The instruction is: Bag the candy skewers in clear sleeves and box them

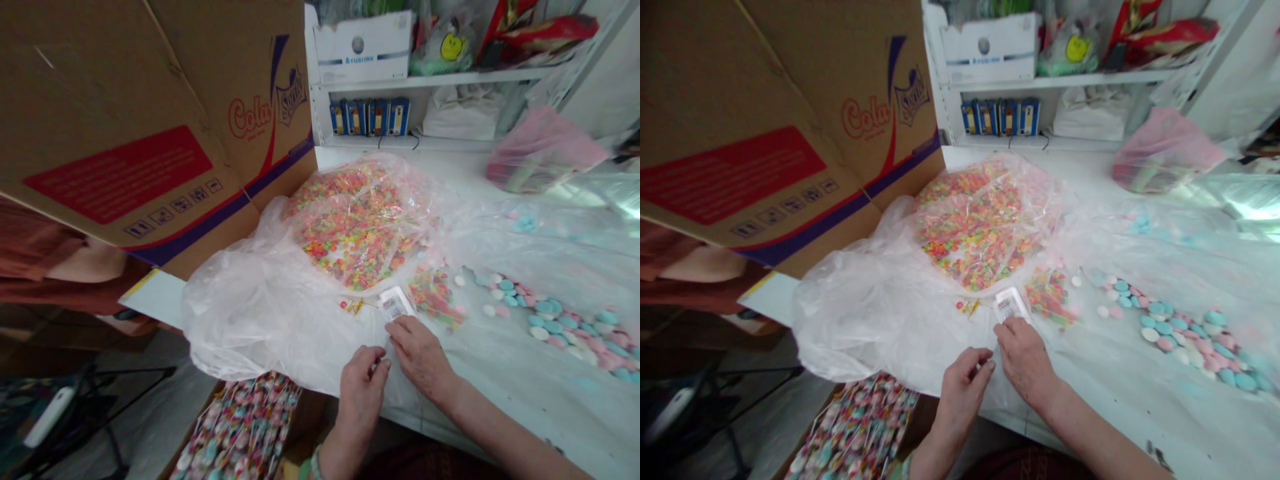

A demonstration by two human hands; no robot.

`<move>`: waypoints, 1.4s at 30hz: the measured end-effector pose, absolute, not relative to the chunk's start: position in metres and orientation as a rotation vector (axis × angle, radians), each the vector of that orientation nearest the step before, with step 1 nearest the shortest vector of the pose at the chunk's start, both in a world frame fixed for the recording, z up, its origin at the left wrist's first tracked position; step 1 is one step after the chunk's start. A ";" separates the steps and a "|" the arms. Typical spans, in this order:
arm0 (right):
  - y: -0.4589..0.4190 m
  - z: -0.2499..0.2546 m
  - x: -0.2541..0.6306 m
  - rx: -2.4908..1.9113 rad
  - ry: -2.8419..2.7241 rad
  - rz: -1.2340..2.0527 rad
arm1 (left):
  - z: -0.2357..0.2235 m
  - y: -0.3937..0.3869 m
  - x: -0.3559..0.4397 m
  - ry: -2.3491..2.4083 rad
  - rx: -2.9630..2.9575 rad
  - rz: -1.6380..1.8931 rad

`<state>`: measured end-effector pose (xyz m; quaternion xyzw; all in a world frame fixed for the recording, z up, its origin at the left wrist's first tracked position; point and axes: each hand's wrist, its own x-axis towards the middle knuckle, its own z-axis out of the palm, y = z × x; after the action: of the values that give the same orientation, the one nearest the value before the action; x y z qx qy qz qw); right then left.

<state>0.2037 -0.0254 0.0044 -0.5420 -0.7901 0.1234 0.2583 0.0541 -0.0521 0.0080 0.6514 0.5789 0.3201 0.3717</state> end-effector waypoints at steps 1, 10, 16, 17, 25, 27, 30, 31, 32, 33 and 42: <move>-0.028 0.004 0.199 -1.432 -2.160 0.390 | 0.010 -0.054 0.051 1.491 1.680 0.829; -0.045 -0.005 0.210 -1.428 -2.239 0.360 | -0.004 -0.010 0.013 1.657 2.200 0.885; -0.056 0.003 0.187 -1.280 -2.559 0.177 | 0.005 0.050 0.010 2.014 2.304 0.332; -0.055 0.008 0.183 -1.277 -2.568 0.173 | 0.006 0.052 0.007 2.047 2.291 0.334; 0.021 0.025 0.132 -1.229 -2.583 0.286 | -0.023 0.040 -0.021 2.115 2.124 0.031; 0.044 0.018 0.116 -1.253 -2.626 0.299 | -0.029 0.039 -0.022 2.132 2.113 0.065; 0.058 0.006 0.110 -1.315 -2.660 0.289 | -0.031 0.038 -0.020 2.149 2.112 0.117; 0.057 0.002 0.115 -1.327 -2.667 0.282 | -0.030 0.037 -0.020 2.146 2.114 0.121; 0.054 -0.001 0.122 -1.335 -2.682 0.270 | -0.030 0.037 -0.019 2.144 2.120 0.124; 0.049 -0.002 0.132 -1.343 -2.700 0.253 | -0.030 0.036 -0.018 2.144 2.132 0.128; 0.022 0.004 0.175 -1.338 -2.759 0.158 | -0.037 0.031 -0.016 2.183 2.209 0.225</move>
<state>0.1746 0.0217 0.0040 -0.4355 -0.8980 0.0514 0.0359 -0.0162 0.0305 -0.0373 0.7094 0.7010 0.0721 0.0138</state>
